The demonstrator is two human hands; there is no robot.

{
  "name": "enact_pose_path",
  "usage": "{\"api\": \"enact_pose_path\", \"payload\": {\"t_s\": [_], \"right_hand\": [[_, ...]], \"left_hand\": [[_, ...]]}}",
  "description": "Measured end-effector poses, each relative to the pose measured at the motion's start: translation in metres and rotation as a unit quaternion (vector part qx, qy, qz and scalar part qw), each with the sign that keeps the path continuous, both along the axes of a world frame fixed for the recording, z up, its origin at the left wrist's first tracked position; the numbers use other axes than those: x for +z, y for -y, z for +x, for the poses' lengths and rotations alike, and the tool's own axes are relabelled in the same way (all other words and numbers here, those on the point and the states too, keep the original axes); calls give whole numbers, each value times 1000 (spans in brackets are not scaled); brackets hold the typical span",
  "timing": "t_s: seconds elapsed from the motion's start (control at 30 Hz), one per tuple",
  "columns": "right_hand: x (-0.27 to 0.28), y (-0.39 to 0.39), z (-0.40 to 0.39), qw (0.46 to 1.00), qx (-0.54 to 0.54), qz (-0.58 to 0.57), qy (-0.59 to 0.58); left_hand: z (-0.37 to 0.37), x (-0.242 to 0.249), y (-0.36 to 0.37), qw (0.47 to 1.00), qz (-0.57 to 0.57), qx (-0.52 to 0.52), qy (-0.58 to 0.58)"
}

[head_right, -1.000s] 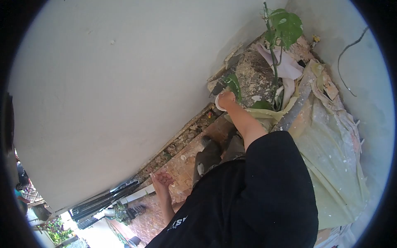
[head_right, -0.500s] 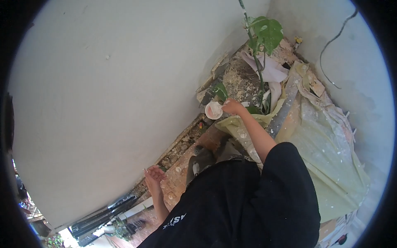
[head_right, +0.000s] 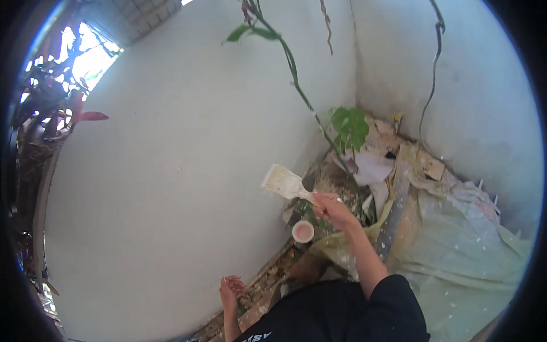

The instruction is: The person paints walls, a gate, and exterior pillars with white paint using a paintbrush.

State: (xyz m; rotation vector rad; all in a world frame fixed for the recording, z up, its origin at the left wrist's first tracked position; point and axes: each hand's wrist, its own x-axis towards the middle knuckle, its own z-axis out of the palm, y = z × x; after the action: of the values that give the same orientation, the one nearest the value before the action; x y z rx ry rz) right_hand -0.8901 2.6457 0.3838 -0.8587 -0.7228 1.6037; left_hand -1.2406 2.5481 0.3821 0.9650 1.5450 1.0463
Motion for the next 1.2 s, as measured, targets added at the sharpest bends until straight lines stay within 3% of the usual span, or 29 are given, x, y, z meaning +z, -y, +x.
{"api": "enact_pose_path", "payload": {"t_s": [0.27,0.5,0.63,0.7,0.73,0.8,1.0,1.1,1.2], "right_hand": [[137,-55,-24,962,-165,212,39],[188,-72,-25,939,-206,276,-12],[212,-101,-35,912,-245,324,54],[223,-117,-44,762,-440,384,279],[229,-121,-48,763,-438,386,277],[242,-128,-53,674,-502,367,399],[246,-172,-45,646,-531,321,444],[248,-190,-37,606,-564,344,442],[251,-202,-28,600,-546,355,464]], "left_hand": [[29,-3,-13,998,-15,-57,2],[32,-6,-18,998,-7,-63,16],[37,-4,-25,998,-5,-60,-4],[38,-4,-26,998,-18,-65,0],[39,-3,-25,998,-16,-63,0],[39,-5,-22,998,-12,-68,3],[37,-4,-9,997,-52,-32,38],[33,-9,-5,997,-60,-36,26],[32,-12,-5,997,-69,-31,4]]}}
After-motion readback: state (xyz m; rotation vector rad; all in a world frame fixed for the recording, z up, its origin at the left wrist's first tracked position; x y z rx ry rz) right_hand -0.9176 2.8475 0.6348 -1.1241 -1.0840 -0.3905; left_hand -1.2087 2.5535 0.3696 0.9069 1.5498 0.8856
